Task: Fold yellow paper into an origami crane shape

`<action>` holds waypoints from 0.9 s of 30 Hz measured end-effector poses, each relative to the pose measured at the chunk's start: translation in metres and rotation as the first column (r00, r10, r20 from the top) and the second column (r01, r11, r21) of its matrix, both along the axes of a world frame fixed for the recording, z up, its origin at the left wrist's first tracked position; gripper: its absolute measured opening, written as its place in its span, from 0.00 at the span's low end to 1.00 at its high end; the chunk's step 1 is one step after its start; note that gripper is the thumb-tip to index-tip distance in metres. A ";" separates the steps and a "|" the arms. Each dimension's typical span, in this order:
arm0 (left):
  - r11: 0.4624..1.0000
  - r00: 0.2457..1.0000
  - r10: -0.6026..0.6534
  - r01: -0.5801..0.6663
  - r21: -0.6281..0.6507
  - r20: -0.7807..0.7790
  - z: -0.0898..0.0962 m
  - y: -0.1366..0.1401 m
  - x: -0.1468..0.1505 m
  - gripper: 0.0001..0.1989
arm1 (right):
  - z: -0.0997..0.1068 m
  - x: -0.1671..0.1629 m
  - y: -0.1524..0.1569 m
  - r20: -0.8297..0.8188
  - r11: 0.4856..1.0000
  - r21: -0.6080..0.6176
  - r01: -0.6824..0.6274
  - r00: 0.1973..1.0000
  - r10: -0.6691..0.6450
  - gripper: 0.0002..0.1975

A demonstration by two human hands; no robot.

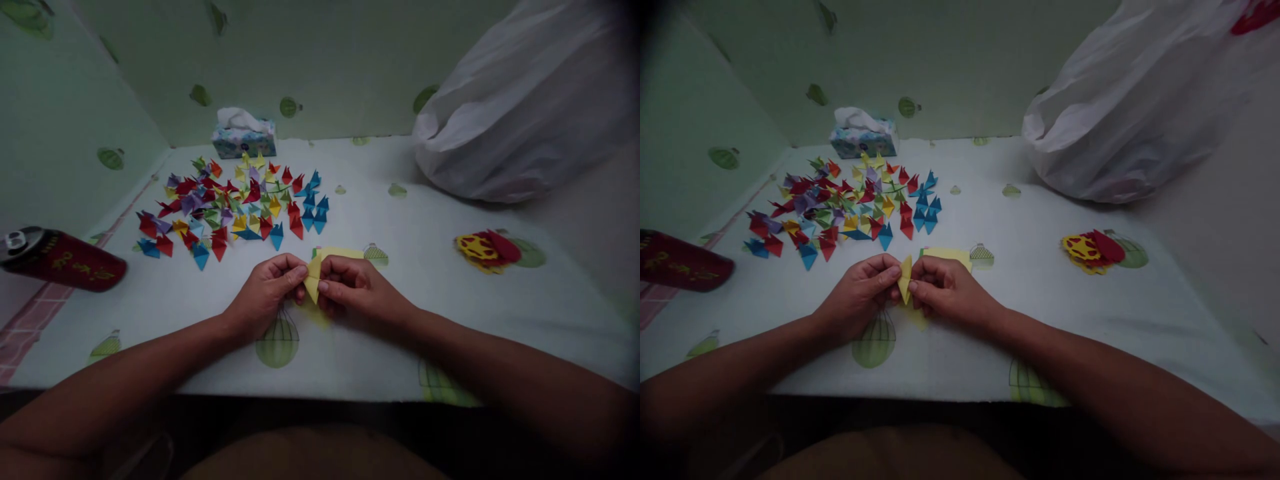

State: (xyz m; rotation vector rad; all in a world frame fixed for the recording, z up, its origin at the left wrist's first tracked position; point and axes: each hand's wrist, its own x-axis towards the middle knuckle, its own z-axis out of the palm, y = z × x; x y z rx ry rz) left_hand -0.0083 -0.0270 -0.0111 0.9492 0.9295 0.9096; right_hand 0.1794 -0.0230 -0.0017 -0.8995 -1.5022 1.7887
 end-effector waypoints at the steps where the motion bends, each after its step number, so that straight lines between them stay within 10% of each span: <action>1: 1.000 1.000 0.013 -0.012 0.018 -0.017 0.000 0.000 0.000 0.08 | 0.000 0.000 0.000 -0.005 1.000 0.003 -0.004 1.000 0.004 0.11; 15: 0.929 0.884 0.041 0.138 0.344 -0.466 0.011 -0.004 0.000 0.12 | -0.005 -0.001 0.000 0.154 0.960 0.263 0.091 0.979 -0.135 0.07; 27: 0.924 0.877 0.029 0.159 0.348 -0.479 0.012 -0.005 0.000 0.08 | -0.004 0.001 0.000 0.242 0.906 0.421 0.037 0.958 -0.151 0.08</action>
